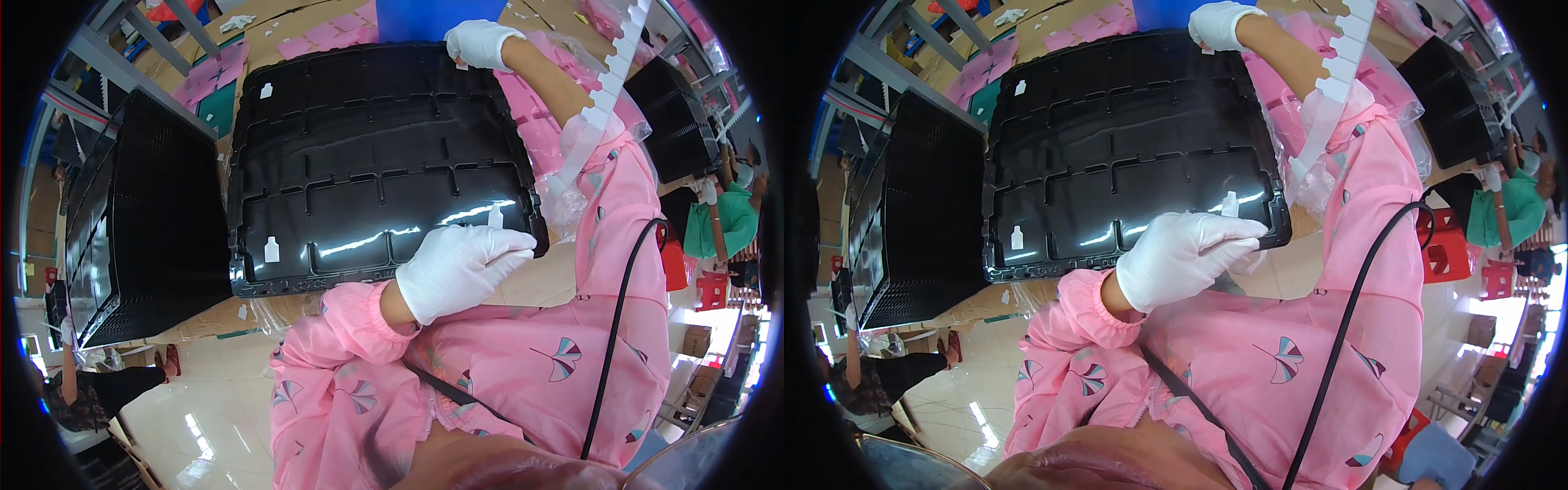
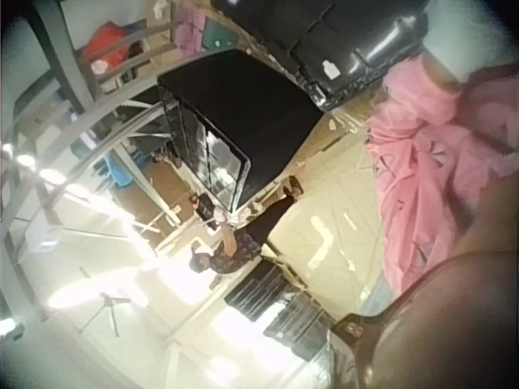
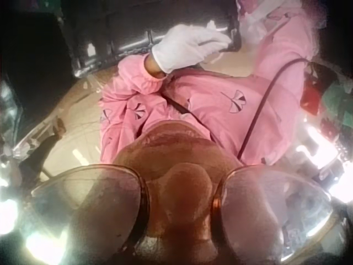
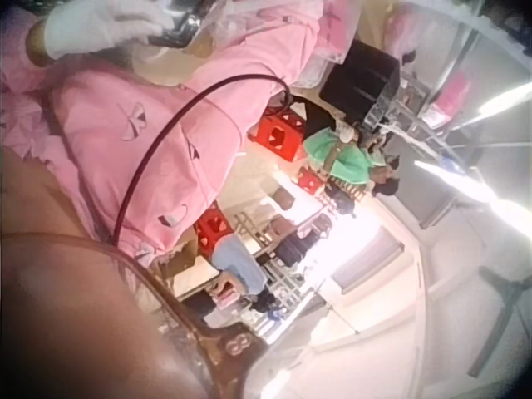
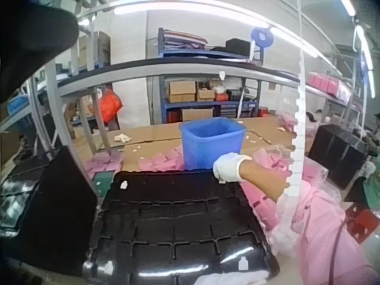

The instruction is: Apply adhesive strips to plastic product cases and layer with protective foam.

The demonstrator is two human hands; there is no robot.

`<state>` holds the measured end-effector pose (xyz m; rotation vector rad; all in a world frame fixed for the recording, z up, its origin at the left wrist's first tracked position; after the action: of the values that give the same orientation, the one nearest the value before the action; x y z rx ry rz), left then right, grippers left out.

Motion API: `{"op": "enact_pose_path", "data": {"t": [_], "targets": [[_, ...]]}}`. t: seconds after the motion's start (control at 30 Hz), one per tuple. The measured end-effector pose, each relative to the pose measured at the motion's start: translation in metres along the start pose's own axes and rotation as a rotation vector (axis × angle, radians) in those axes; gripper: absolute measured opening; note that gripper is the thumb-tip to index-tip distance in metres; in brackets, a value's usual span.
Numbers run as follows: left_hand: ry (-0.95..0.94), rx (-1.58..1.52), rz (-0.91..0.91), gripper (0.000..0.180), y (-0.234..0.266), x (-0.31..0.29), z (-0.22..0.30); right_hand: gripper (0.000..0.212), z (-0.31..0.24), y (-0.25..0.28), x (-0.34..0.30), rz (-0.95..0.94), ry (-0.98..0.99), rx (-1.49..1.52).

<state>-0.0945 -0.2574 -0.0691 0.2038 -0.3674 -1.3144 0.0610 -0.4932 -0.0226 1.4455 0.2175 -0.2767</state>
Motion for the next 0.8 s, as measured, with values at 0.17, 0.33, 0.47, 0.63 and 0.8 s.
{"op": "enact_pose_path", "data": {"t": [0.17,0.33,0.47,0.63,0.8], "targets": [[-0.045,-0.006,0.108,0.016,0.0,0.0,0.002,0.023,0.01,-0.015,-0.002,0.291,-0.109,0.266],[-0.009,-0.214,0.179,0.016,-0.004,-0.013,0.004,0.024,0.055,-0.062,0.01,0.763,-0.041,0.344],[-0.024,-0.194,0.126,0.017,-0.006,-0.035,0.018,0.02,0.06,-0.07,-0.027,0.724,-0.024,0.645],[0.07,-0.125,0.098,0.017,-0.014,-0.083,0.01,0.017,-0.034,-0.076,-0.12,0.441,0.209,0.8],[0.219,-0.308,0.13,0.015,-0.021,-0.091,-0.005,0.014,-0.067,-0.098,-0.188,0.358,0.173,0.552]]}}
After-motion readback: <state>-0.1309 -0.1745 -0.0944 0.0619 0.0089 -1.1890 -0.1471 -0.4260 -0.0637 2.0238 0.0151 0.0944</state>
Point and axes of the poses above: each hand's wrist, its own x-axis towards the middle knuckle, its own y-axis out of the back of the hand, z = x × y, the point moved 2 cm from there along x, towards the middle knuckle, and after that the axes turned 8 degrees about -z, right-handed, at the moved point
